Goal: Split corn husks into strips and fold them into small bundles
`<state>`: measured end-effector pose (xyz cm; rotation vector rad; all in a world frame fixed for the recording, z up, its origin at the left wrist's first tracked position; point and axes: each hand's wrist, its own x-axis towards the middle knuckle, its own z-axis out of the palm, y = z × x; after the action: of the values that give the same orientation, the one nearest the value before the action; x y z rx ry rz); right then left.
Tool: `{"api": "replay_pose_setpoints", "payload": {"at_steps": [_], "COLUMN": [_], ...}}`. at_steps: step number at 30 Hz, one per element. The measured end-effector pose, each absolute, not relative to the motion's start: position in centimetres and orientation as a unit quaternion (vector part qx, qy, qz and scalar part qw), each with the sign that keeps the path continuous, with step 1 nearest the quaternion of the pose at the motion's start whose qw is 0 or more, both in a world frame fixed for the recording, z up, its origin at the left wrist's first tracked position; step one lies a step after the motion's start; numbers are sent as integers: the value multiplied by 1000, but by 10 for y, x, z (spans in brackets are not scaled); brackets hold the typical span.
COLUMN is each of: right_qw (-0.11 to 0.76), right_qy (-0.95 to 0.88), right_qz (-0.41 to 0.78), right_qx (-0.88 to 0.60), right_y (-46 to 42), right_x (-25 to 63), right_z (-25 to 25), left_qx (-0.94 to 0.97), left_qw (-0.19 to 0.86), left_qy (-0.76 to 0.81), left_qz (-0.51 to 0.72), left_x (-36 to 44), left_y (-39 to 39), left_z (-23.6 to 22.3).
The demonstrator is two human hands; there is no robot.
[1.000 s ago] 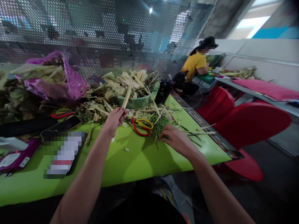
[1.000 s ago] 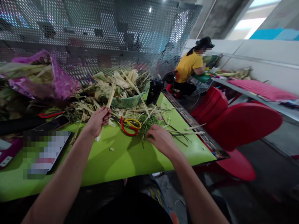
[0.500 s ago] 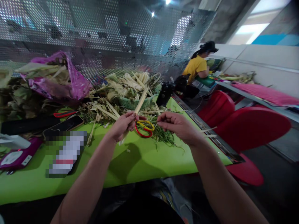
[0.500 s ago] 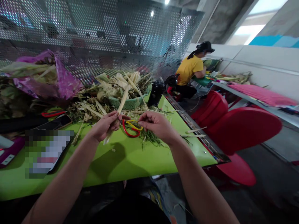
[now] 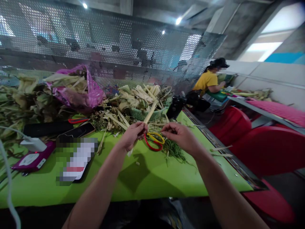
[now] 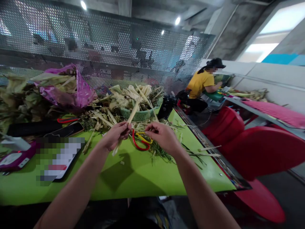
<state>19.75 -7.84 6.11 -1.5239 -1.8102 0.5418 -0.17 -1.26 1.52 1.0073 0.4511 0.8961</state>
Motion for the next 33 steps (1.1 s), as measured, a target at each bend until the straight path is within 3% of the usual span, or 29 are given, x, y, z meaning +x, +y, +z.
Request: {"api": "replay_pose_setpoints", "payload": {"at_steps": [7,10,12,14,20,22,25,29,33], "right_qw": [287,242,250,299,437,427,407,402,402], "right_qy": [-690,-684,-682,-677,-601,-563,-534,-595,-683], "right_qz": [198,132,59,59,412,515,561,460,243], "right_qx": [-635,-676,-684,-670,-527,-485,-484,-521,-559], "right_y": [-107,-115,-116,-113,-81,-68,-50,-35,-33], "right_x": [247,272,273,258,166,148,142,154,166], "right_z": [59,57,59,62,62,56,46,41,44], "left_qx": [411,405,411,421,449,453,447,446,484], "left_qw": [751,755,755,755,748,737,723,706,663], "left_qy": [199,195,195,201,236,247,260,277,319], "left_qz": [476,478,473,462,427,436,458,475,473], "left_x": [-11,-12,-11,-10,-6,-6,-6,-5,-6], "left_y": [-3,-3,-4,-7,-11,-10,-7,-2,2], "left_z": [16,16,17,18,20,21,19,14,8]}}
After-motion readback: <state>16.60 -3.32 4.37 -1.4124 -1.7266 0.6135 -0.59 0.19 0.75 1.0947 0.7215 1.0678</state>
